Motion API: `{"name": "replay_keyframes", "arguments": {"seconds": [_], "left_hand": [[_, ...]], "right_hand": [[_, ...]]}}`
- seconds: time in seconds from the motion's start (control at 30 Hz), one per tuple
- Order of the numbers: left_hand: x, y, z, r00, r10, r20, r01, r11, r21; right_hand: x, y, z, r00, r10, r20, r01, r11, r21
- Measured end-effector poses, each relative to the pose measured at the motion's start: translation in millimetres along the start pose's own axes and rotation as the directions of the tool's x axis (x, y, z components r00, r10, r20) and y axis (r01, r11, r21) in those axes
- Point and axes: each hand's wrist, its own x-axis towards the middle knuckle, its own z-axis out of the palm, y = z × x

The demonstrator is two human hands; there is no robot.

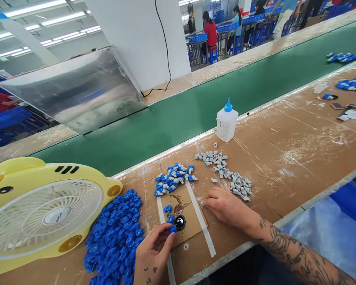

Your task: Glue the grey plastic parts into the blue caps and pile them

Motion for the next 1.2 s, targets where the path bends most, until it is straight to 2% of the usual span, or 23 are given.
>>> {"name": "replay_keyframes", "arguments": {"seconds": [0.1, 0.23, 0.43, 0.53, 0.6, 0.7, 0.77, 0.83, 1.0, 1.2], "left_hand": [[4, 0, 0.6, 0.994, 0.046, 0.099, -0.054, 0.995, 0.079], [14, 1, -6.8, 0.959, 0.111, 0.259, -0.165, 0.967, 0.195], [17, 2, -5.3, 0.961, 0.105, 0.254, -0.160, 0.966, 0.204], [15, 1, -4.5, 0.976, 0.032, 0.215, -0.063, 0.989, 0.135], [13, -1, -5.3, 0.984, -0.079, 0.158, 0.079, 0.997, 0.010], [10, -2, -5.9, 0.954, -0.288, 0.078, 0.298, 0.923, -0.241], [9, 0, -4.3, 0.931, -0.361, 0.052, 0.355, 0.861, -0.364], [8, 4, -1.0, 0.925, -0.377, 0.052, 0.362, 0.828, -0.429], [5, 9, 5.3, 0.928, -0.367, 0.072, 0.355, 0.802, -0.480], [5, 12, 2.4, 0.924, -0.354, 0.143, 0.376, 0.775, -0.508]], "right_hand": [[1, -13, 4, 0.996, 0.049, -0.075, -0.040, 0.993, 0.115], [5, -25, 11, 0.992, 0.069, -0.106, -0.045, 0.975, 0.216], [6, -25, 21, 0.991, 0.104, -0.085, -0.076, 0.954, 0.290], [7, -30, 23, 0.983, 0.172, -0.068, -0.130, 0.905, 0.406], [9, -37, 22, 0.963, 0.267, -0.014, -0.218, 0.813, 0.540], [12, -50, 24, 0.916, 0.395, 0.072, -0.329, 0.636, 0.698], [15, -58, 27, 0.891, 0.446, 0.082, -0.350, 0.561, 0.750], [17, -64, 31, 0.877, 0.474, 0.077, -0.352, 0.526, 0.774], [20, -71, 35, 0.885, 0.459, 0.078, -0.348, 0.542, 0.765], [20, -71, 28, 0.949, 0.317, 0.006, -0.244, 0.720, 0.650]]}}
